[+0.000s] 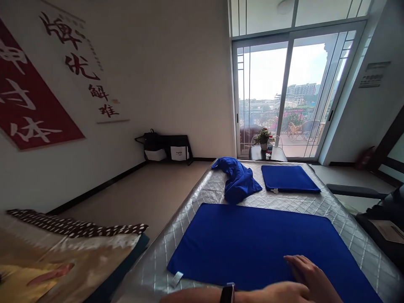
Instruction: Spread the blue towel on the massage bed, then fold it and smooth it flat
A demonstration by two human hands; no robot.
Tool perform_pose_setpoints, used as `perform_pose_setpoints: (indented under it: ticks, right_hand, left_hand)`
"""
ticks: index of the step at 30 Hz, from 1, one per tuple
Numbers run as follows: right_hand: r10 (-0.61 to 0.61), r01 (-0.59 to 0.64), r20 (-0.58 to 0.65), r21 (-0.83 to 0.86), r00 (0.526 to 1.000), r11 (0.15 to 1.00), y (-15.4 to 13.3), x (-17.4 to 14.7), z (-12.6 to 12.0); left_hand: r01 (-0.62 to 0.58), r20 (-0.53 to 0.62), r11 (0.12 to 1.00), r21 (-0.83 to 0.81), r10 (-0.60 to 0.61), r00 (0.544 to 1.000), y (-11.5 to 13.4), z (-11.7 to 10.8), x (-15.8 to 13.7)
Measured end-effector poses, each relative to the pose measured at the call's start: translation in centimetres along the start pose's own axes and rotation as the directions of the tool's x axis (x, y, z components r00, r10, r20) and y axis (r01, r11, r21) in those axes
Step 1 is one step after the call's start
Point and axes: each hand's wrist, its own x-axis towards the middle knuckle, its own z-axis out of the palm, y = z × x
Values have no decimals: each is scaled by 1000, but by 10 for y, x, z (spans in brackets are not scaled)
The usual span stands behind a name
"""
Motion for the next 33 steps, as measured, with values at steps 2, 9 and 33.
perform_pose_setpoints:
  ticks: [2, 9, 33]
  right_hand:
    - [14, -14, 26, -15, 1000, 1000, -3, 2, -8]
    - [13, -1, 98, -129, 995, 992, -34, 49, 0]
    - [277, -315, -151, -477, 949, 821, 188, -79, -24]
  left_hand:
    - [-28, -11, 993, -111, 27, 1000, -21, 14, -5]
    - [555, -44, 803, -218, -576, 816, -102, 101, -44]
    - [889, 134, 415, 191, -909, 396, -113, 136, -337]
